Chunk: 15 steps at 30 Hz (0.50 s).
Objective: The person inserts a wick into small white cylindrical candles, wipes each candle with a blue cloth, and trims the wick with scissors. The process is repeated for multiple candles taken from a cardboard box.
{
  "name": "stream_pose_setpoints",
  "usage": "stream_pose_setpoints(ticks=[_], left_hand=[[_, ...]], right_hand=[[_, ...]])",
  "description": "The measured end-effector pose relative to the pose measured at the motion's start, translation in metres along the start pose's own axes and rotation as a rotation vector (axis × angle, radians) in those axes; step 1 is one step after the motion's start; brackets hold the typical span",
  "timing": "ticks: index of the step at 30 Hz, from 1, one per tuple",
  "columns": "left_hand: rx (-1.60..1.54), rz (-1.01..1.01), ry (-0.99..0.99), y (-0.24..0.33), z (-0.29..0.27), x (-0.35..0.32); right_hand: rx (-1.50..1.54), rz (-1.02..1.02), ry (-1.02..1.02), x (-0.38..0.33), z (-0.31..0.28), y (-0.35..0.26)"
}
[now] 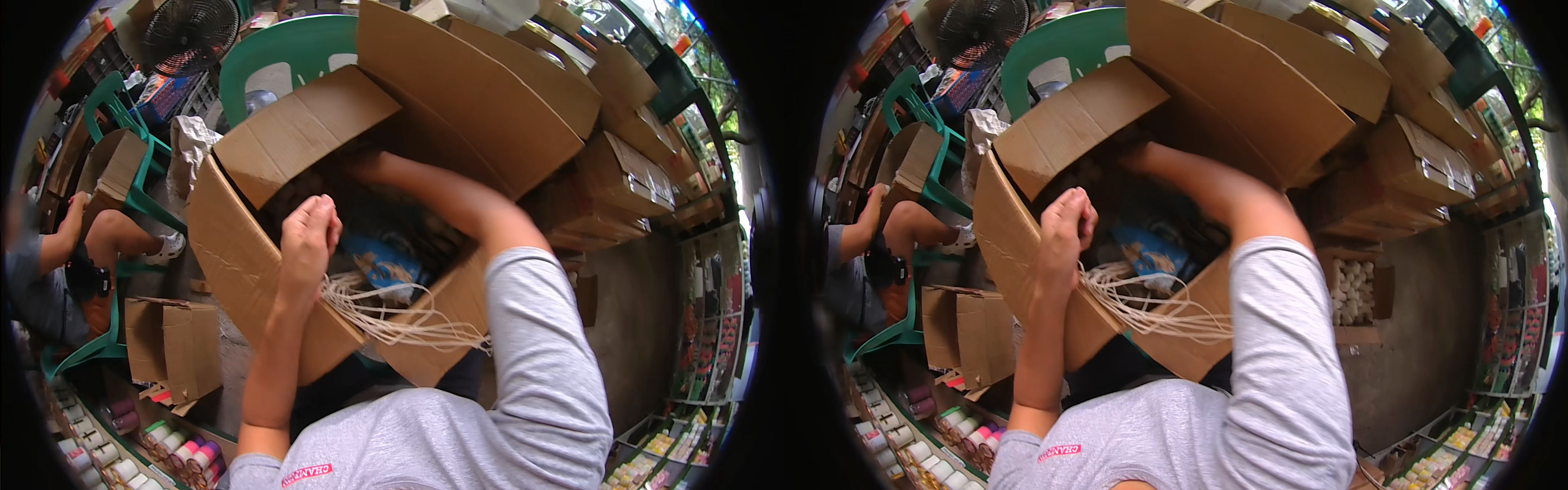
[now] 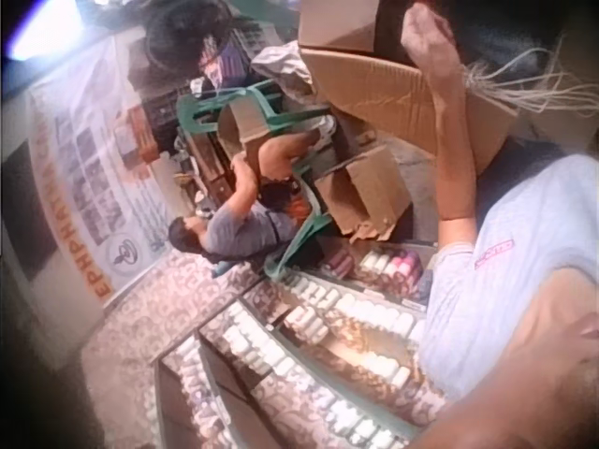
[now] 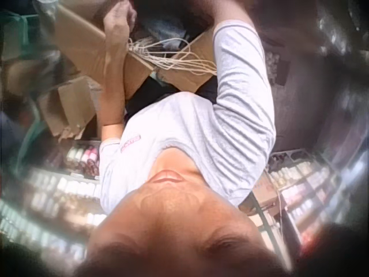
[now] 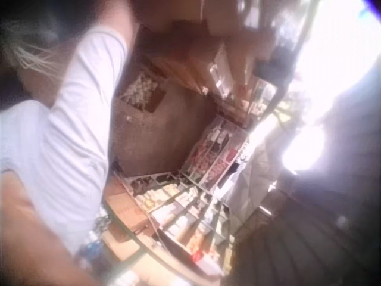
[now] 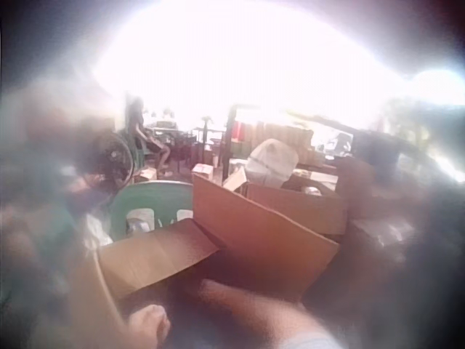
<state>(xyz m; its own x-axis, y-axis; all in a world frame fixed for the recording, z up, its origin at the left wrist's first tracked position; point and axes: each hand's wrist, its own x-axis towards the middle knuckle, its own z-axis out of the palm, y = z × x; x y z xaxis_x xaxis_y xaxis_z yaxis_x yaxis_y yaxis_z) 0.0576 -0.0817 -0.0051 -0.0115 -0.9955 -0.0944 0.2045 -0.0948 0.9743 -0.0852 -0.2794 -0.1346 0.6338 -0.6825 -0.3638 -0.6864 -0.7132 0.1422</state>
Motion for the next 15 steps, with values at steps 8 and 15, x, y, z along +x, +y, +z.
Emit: stream_pose_setpoints(ticks=[8, 15], left_hand=[[-0.01, -0.027, 0.045, 0.006, 0.001, -0.005], [0.205, -0.031, 0.121, 0.004, 0.004, 0.0]], right_hand=[[-0.16, -0.009, -0.019, 0.039, 0.041, 0.004], [0.332, -0.031, 0.018, -0.013, -0.045, 0.0]])
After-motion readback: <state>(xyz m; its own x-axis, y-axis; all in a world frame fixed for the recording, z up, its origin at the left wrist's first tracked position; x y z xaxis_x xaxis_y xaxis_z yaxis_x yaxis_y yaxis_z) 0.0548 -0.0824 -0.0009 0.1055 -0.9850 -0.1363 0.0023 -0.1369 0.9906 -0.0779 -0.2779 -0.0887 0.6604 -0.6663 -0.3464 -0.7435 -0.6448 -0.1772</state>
